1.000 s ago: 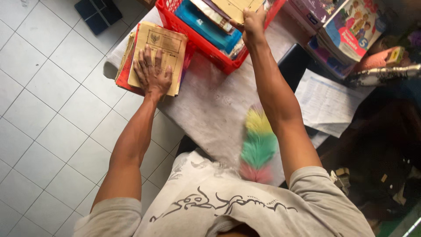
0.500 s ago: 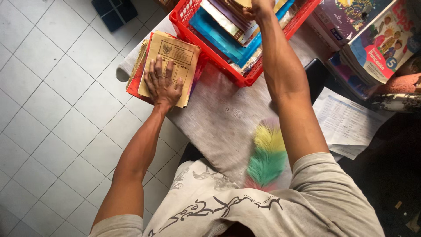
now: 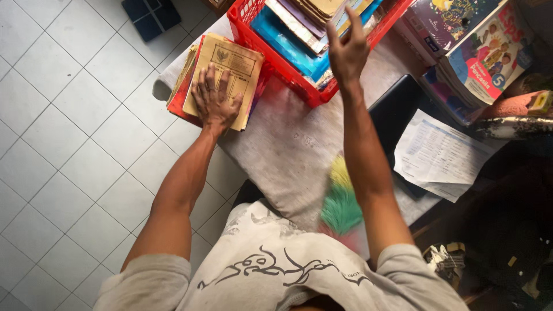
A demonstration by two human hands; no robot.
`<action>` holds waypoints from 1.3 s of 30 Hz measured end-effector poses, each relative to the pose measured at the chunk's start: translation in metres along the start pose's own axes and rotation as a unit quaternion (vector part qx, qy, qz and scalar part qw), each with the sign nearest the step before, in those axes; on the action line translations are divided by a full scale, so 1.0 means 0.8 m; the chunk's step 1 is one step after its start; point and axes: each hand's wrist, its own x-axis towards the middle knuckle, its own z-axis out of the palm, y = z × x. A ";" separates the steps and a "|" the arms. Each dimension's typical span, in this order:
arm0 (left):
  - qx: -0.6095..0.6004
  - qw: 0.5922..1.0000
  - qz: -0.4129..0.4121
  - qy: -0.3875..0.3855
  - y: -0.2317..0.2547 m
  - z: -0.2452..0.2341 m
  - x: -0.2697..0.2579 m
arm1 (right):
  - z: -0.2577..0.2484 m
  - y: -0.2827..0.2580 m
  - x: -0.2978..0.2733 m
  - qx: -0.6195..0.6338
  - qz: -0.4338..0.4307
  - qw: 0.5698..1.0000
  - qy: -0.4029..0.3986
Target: The person cleans envelopes using a duster. They pick up a stack of envelopes, hold them one by one, and wipe the surfaces with a colorful duster before placing them into a red crate.
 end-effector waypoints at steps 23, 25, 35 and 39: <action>0.081 0.982 -0.068 -0.157 0.063 0.001 0.023 | -0.173 -0.084 -0.435 0.070 0.198 0.974 -0.080; 0.113 0.983 -0.042 -0.137 0.064 0.013 0.027 | -0.187 -0.075 -0.450 0.039 0.164 0.984 -0.049; 0.035 0.999 0.032 0.024 0.010 -0.073 0.009 | -0.234 -0.024 -0.540 -0.233 0.263 0.936 0.016; -0.056 0.994 0.013 0.091 0.015 -0.167 -0.048 | -0.224 -0.013 -0.549 -0.227 0.307 0.924 -0.027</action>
